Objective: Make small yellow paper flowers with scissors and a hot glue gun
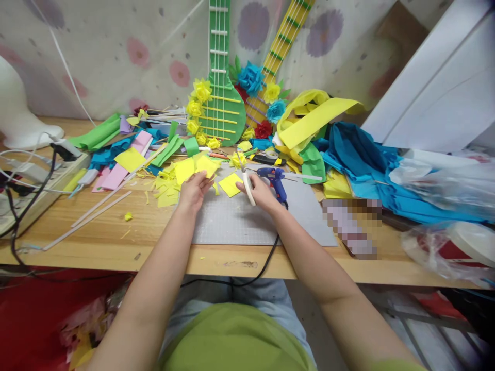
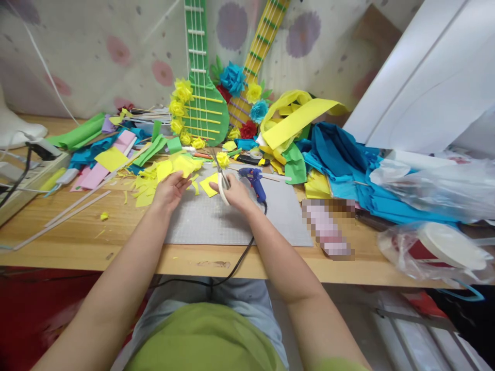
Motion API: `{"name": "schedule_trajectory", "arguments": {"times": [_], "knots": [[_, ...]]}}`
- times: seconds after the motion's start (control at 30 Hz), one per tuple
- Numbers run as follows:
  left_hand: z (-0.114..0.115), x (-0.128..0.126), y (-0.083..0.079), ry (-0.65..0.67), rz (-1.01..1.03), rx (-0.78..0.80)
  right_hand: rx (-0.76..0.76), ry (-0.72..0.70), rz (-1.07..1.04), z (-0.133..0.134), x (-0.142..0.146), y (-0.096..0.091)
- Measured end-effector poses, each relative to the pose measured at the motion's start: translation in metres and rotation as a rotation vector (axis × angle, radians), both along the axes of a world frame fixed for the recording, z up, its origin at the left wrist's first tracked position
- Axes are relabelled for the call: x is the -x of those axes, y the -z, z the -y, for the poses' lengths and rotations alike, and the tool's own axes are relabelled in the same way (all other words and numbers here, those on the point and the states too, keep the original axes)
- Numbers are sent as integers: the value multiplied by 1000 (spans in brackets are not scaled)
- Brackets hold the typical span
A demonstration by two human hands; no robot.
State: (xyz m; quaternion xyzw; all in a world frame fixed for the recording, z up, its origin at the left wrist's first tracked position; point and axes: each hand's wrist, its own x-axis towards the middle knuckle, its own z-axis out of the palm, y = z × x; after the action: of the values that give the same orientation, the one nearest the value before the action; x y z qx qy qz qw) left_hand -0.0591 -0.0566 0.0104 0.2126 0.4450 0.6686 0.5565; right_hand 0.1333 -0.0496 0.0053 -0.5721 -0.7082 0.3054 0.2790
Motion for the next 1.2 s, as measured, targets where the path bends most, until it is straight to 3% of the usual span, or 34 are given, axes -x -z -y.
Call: {"name": "schedule_trajectory", "arguments": {"times": [0.1, 0.23, 0.73, 1.2], "knots": [[-5, 2, 1, -112, 115, 20, 46, -166, 161, 5, 0, -5], [-4, 0, 1, -88, 150, 33, 52, -283, 283, 13, 7, -12], [0, -13, 5, 11, 132, 6, 182, -376, 113, 15, 15, -25], [-1, -12, 7, 19, 109, -14, 181, -383, 67, 10, 11, -18]]}}
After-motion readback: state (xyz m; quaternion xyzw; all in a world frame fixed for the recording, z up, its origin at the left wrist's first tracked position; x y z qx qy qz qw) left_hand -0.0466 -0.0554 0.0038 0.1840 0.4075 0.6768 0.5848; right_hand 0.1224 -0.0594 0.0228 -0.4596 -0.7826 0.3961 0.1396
